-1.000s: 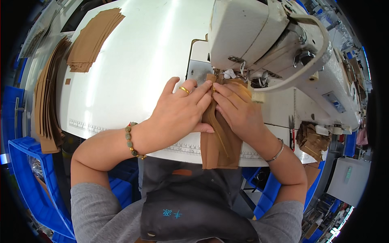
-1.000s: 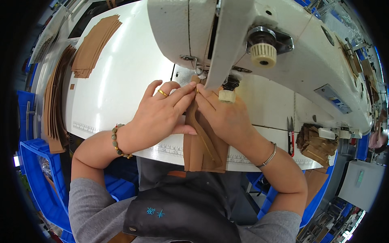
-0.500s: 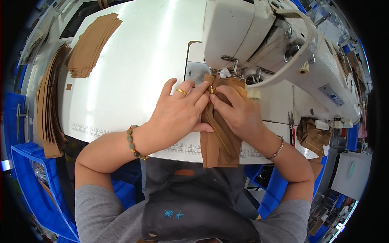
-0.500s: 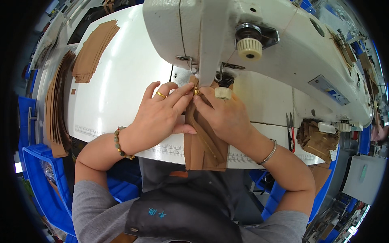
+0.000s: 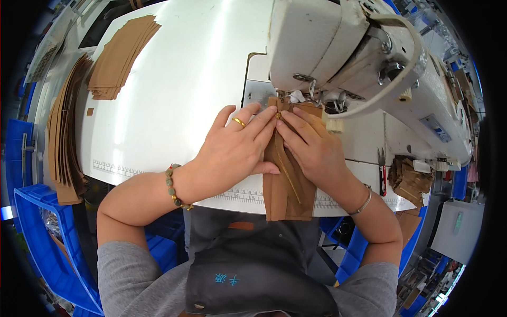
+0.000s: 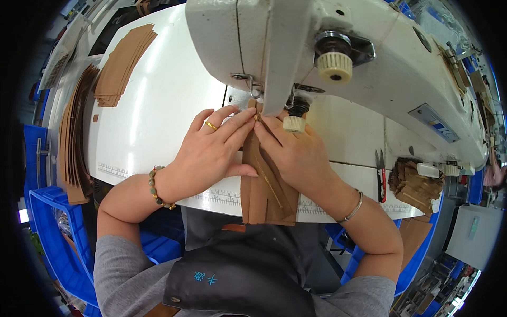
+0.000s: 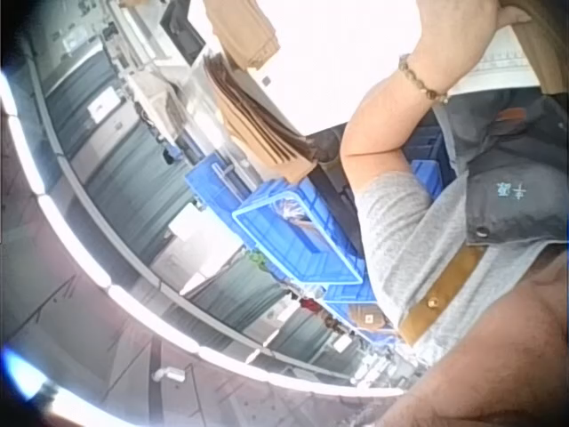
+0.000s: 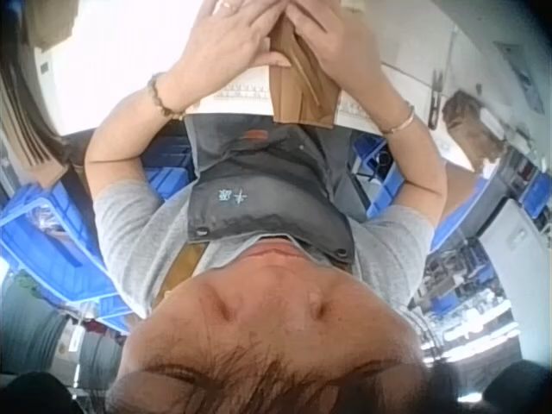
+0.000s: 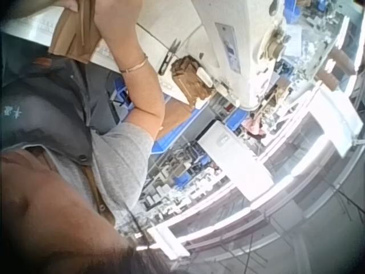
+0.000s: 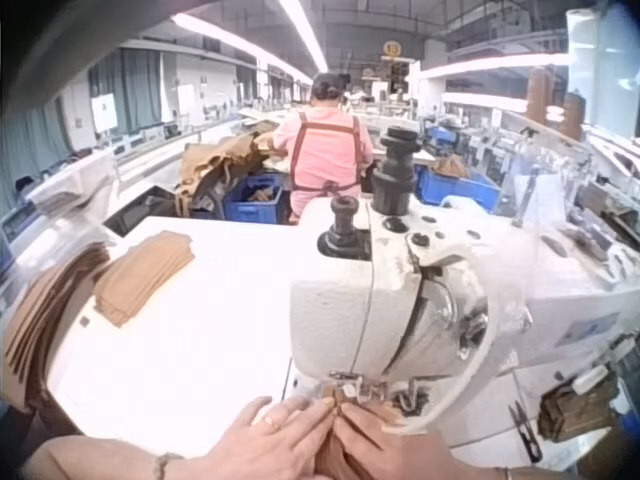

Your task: Sewing a zipper onto a piece of leather using an industrial sewing machine.

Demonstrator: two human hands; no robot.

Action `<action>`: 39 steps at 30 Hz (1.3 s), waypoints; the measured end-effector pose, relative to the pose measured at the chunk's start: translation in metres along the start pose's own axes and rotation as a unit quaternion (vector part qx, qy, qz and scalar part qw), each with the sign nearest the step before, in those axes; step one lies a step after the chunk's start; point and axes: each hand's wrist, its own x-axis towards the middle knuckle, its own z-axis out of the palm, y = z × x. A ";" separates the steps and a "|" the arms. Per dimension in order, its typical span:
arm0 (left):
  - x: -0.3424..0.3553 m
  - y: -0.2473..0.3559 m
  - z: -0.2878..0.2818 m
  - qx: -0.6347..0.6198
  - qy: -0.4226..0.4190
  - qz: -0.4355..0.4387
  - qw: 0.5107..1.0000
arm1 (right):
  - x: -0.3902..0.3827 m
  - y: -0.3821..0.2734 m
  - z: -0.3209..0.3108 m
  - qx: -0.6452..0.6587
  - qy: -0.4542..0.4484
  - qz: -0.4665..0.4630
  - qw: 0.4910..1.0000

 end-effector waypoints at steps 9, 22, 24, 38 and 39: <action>0.004 -0.008 0.004 -0.029 0.023 0.005 0.999 | 0.001 -0.001 0.002 -0.029 0.002 0.017 0.999; 0.008 -0.006 0.003 -0.041 0.038 0.022 0.998 | -0.007 -0.005 0.003 -0.082 0.024 -0.007 0.996; 0.009 -0.004 0.004 -0.035 0.037 0.022 0.998 | -0.009 -0.005 0.003 -0.098 0.014 -0.002 0.995; 0.014 -0.007 0.011 -0.038 0.051 0.019 0.998 | -0.008 0.003 0.003 -0.075 0.008 0.017 0.997; 0.014 -0.007 0.011 -0.035 0.050 0.022 0.998 | -0.007 0.004 0.004 -0.073 0.020 0.011 0.997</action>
